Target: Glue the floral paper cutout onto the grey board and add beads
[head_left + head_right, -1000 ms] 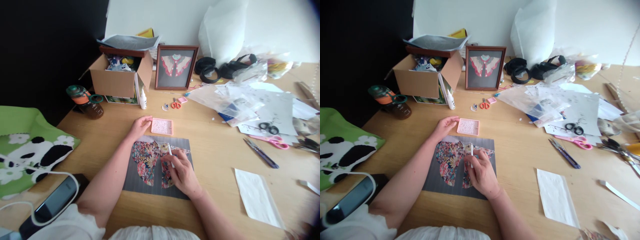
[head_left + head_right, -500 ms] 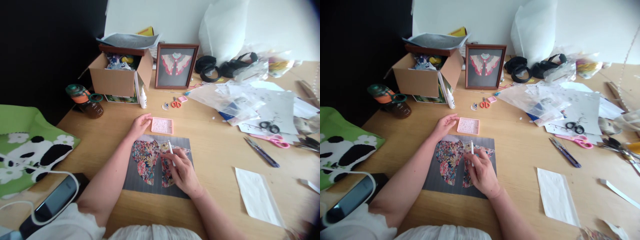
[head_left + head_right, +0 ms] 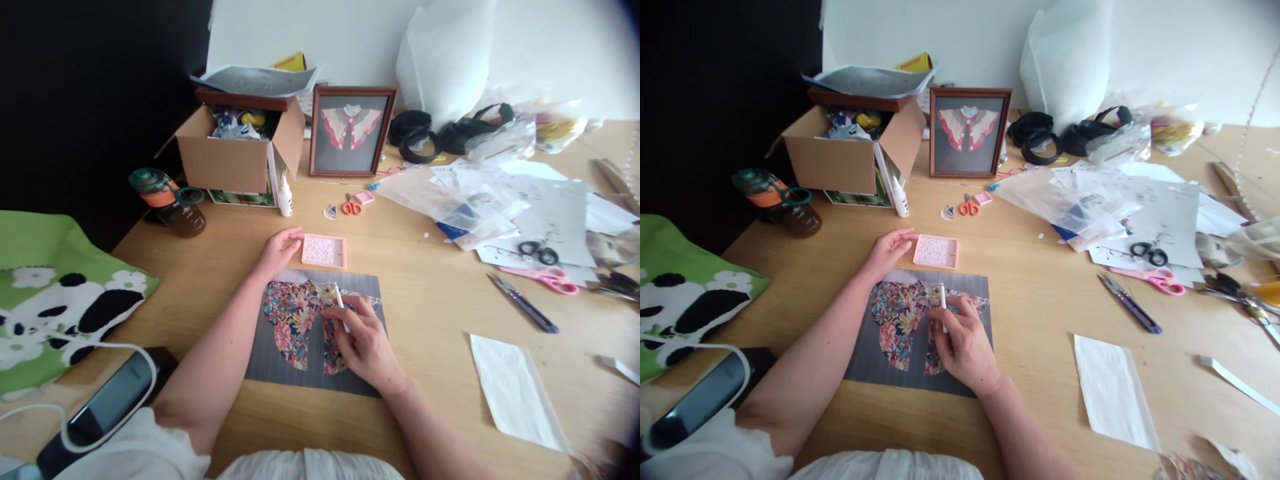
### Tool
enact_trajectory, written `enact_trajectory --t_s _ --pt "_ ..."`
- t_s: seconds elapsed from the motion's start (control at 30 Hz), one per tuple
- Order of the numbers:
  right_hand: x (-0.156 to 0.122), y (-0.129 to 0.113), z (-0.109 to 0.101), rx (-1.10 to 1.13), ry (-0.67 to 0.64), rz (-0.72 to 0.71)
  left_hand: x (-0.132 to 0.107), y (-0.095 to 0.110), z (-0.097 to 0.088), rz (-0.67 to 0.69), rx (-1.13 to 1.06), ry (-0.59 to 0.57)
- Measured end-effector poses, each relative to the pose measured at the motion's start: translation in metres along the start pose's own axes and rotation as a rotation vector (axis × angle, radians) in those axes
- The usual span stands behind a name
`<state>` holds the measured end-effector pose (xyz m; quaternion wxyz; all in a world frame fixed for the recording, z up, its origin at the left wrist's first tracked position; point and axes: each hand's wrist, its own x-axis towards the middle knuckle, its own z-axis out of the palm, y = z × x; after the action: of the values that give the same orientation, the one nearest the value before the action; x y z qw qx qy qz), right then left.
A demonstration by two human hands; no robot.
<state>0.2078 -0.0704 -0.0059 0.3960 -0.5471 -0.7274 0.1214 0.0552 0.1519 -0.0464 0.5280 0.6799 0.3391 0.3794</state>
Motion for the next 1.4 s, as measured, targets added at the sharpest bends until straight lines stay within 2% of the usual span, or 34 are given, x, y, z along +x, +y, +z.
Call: enact_trajectory --t_s 0.3,1.07,1.27,1.4 --pt "0.0009 -0.0024 -0.0002 0.001 0.045 -0.024 0.0001 0.0006 0.0001 0.004 0.008 0.002" --pt "0.0039 -0.0051 -0.0022 0.083 0.04 -0.036 0.0005 0.0003 -0.0003 0.004 -0.007 -0.003" --pt "0.0024 -0.0036 -0.0013 0.012 0.063 -0.022 0.0011 -0.0012 -0.0004 -0.008 -0.012 -0.003" --pt "0.0007 -0.0007 0.0001 -0.044 0.017 -0.016 0.0012 -0.0015 -0.0003 -0.001 -0.009 -0.003"
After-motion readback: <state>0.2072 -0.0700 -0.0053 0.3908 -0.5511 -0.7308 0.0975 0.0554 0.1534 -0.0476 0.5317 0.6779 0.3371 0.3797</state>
